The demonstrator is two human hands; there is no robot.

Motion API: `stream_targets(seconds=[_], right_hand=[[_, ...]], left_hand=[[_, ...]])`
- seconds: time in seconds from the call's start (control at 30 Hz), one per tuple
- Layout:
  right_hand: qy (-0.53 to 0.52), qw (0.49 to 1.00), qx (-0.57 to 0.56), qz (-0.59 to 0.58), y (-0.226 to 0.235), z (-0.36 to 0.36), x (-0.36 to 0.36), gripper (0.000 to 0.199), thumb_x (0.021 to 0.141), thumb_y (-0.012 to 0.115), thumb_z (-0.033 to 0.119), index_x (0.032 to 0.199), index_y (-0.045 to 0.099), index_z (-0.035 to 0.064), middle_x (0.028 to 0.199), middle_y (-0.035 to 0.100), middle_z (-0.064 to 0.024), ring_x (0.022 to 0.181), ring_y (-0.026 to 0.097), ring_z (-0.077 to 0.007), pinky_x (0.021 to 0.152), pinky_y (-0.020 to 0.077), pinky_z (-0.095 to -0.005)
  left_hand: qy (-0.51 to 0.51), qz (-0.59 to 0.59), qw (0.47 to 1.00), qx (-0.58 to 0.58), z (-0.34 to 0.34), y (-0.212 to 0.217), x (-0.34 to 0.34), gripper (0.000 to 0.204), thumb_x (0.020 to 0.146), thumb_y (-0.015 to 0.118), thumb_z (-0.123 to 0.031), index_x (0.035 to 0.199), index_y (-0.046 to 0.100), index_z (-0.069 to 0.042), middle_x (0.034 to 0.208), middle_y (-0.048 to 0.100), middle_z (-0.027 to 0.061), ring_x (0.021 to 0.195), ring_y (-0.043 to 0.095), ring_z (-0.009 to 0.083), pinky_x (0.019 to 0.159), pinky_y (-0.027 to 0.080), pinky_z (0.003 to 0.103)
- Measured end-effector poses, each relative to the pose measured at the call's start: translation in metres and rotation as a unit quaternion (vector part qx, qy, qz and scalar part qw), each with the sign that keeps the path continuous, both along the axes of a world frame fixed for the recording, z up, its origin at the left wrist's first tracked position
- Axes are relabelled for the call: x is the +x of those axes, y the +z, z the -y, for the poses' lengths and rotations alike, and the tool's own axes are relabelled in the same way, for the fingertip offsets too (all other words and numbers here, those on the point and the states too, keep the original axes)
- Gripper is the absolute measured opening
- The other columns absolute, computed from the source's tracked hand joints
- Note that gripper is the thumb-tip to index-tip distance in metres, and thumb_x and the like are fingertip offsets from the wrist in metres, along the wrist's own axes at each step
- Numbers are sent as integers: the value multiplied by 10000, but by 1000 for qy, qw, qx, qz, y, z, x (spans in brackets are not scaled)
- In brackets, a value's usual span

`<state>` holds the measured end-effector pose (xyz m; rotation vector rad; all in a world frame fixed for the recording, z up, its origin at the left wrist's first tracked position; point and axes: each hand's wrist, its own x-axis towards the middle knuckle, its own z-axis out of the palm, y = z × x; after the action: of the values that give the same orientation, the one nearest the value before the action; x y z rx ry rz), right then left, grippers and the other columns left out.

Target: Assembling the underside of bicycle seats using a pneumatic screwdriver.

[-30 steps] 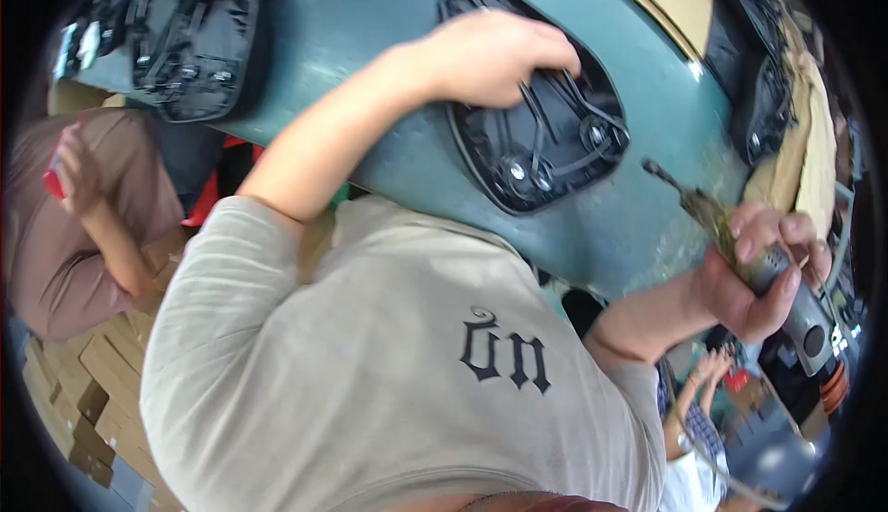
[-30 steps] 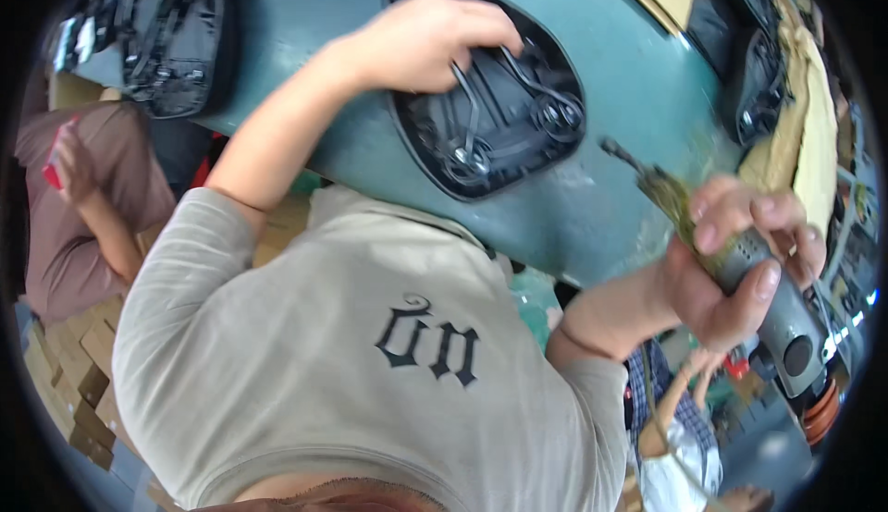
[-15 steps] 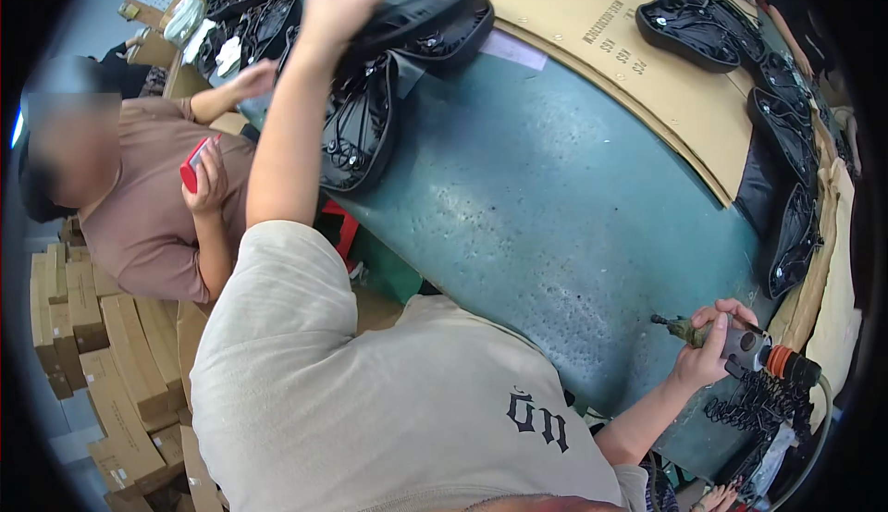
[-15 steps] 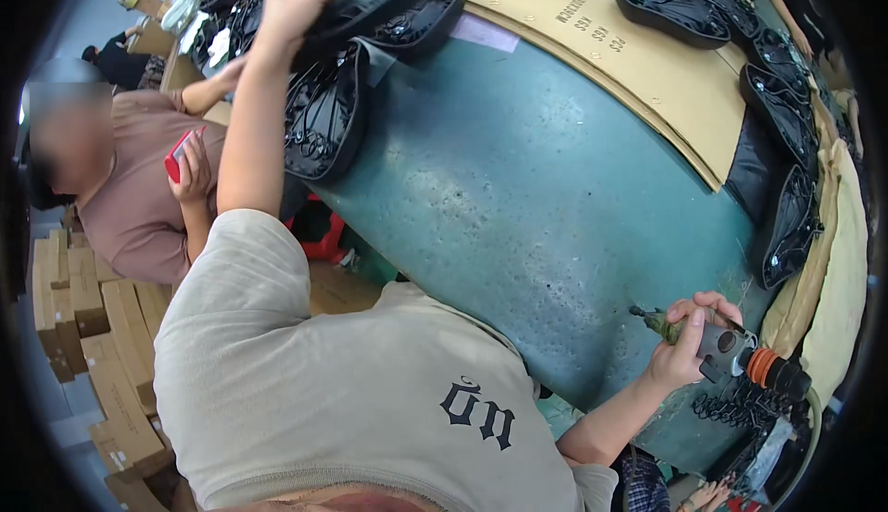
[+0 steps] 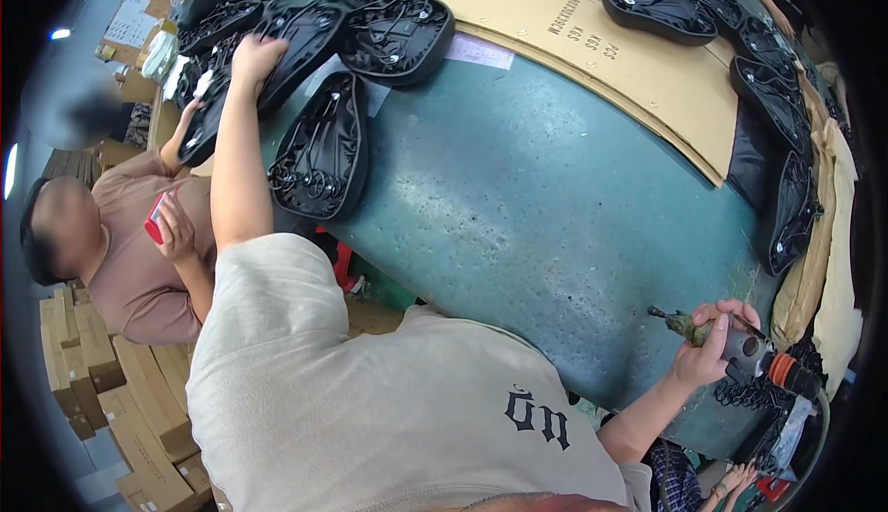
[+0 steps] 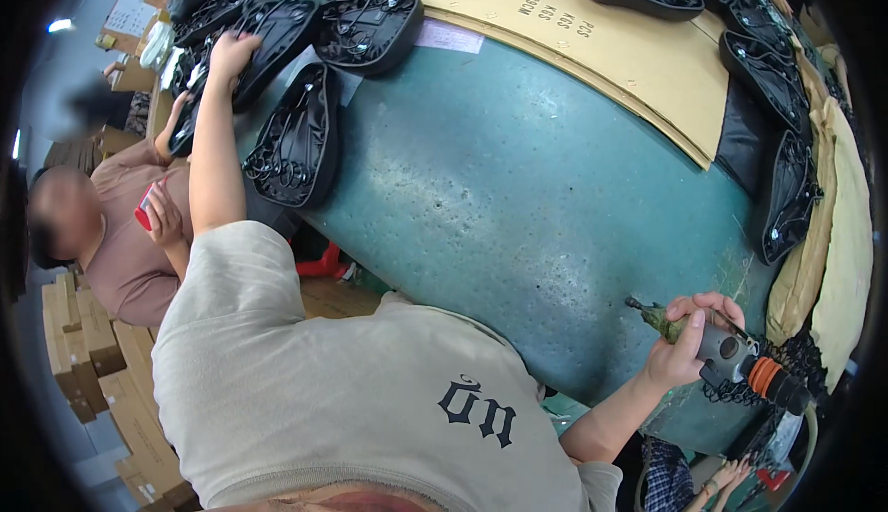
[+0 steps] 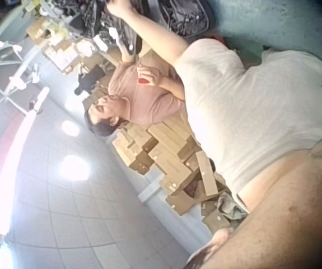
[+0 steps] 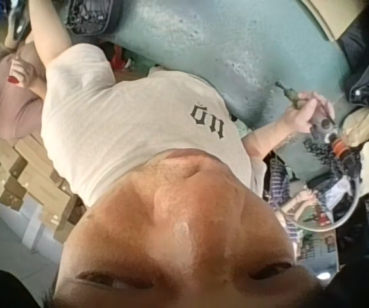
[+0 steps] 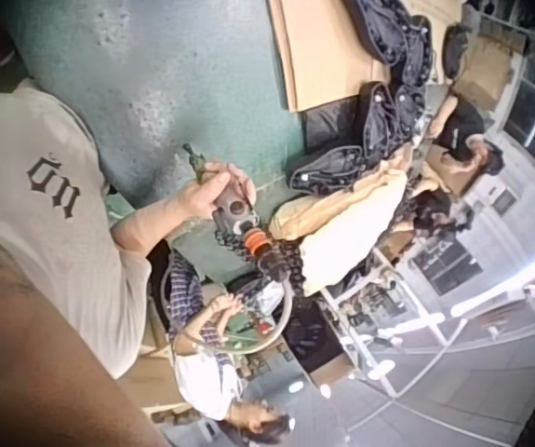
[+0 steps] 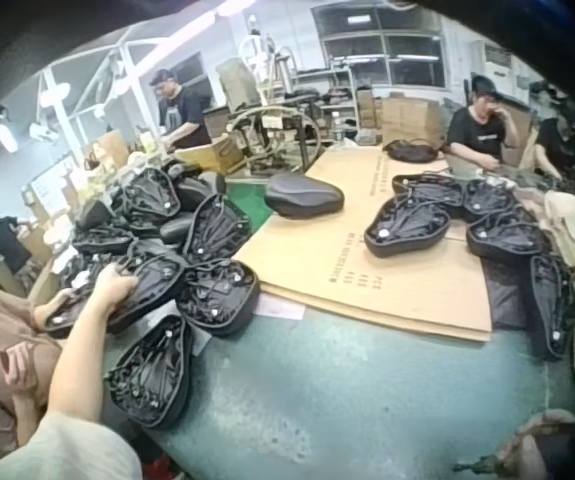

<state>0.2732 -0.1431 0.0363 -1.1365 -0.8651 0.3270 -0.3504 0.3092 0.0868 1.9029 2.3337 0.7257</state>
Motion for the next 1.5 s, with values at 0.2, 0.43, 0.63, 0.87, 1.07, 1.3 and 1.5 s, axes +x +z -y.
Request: stream_targets(seconds=[0.2, 0.43, 0.63, 0.87, 1.07, 1.3, 1.5], right_hand=[[15, 1000, 17, -12, -3, -2, -2, 356, 940, 611, -35, 1279, 503, -28, 999, 624, -158, 652, 577, -192, 592, 509, -338], [-13, 999, -7, -35, -2, -8, 13, 376, 932, 613, -35, 1290, 500, -17, 1001, 624, -158, 661, 600, -196, 595, 510, -328], [33, 999, -1, -27, 9, -22, 21, 378, 916, 621, -77, 1269, 505, -11, 997, 632, -141, 683, 620, -171, 616, 525, -302], [-21, 999, -12, -49, -8, -34, 47, 409, 868, 629, -135, 1235, 508, -1, 994, 623, -115, 712, 632, -140, 637, 549, -281], [7, 999, 36, 16, -10, -30, 49, 447, 837, 648, -122, 1238, 495, 0, 1004, 627, -126, 719, 651, -139, 623, 555, -272], [-4, 999, 42, -10, -18, -27, 49, 433, 841, 697, -112, 1217, 515, 1, 1022, 628, -108, 760, 666, -141, 667, 566, -274], [1, 999, 31, -6, -6, -24, 48, 399, 867, 651, -129, 1211, 505, 10, 1109, 640, -147, 776, 668, -150, 708, 567, -302]], left_hand=[[107, 115, 987, -45, 23, -68, -106, 255, 715, 750, -202, 798, 633, 8, 720, 638, 59, 645, 604, 168, 621, 497, 347], [58, -48, 987, -142, 22, -69, -104, 382, 704, 780, -186, 985, 629, 23, 925, 729, 168, 845, 712, 325, 751, 558, 421], [-4, -281, 955, -96, 16, -19, -2, 660, 803, 788, -334, 1306, 550, 22, 1200, 665, 273, 1154, 640, 432, 986, 533, 478], [-518, -156, 836, 95, 10, 22, 351, 280, 910, 704, -180, 1131, 652, -16, 1251, 647, 172, 1215, 596, 366, 1040, 490, 425], [-502, -281, 814, 79, -51, -54, 512, 285, 898, 666, -149, 1151, 639, -22, 1202, 636, 172, 1187, 607, 353, 1009, 501, 457], [-489, -354, 782, 156, -19, -81, 522, 161, 895, 591, -90, 1042, 653, -65, 1089, 635, 120, 1070, 620, 296, 898, 505, 436], [-630, -183, 731, 187, 146, -68, 503, 173, 832, 665, -177, 953, 615, -65, 956, 582, 109, 956, 593, 298, 805, 458, 430]])
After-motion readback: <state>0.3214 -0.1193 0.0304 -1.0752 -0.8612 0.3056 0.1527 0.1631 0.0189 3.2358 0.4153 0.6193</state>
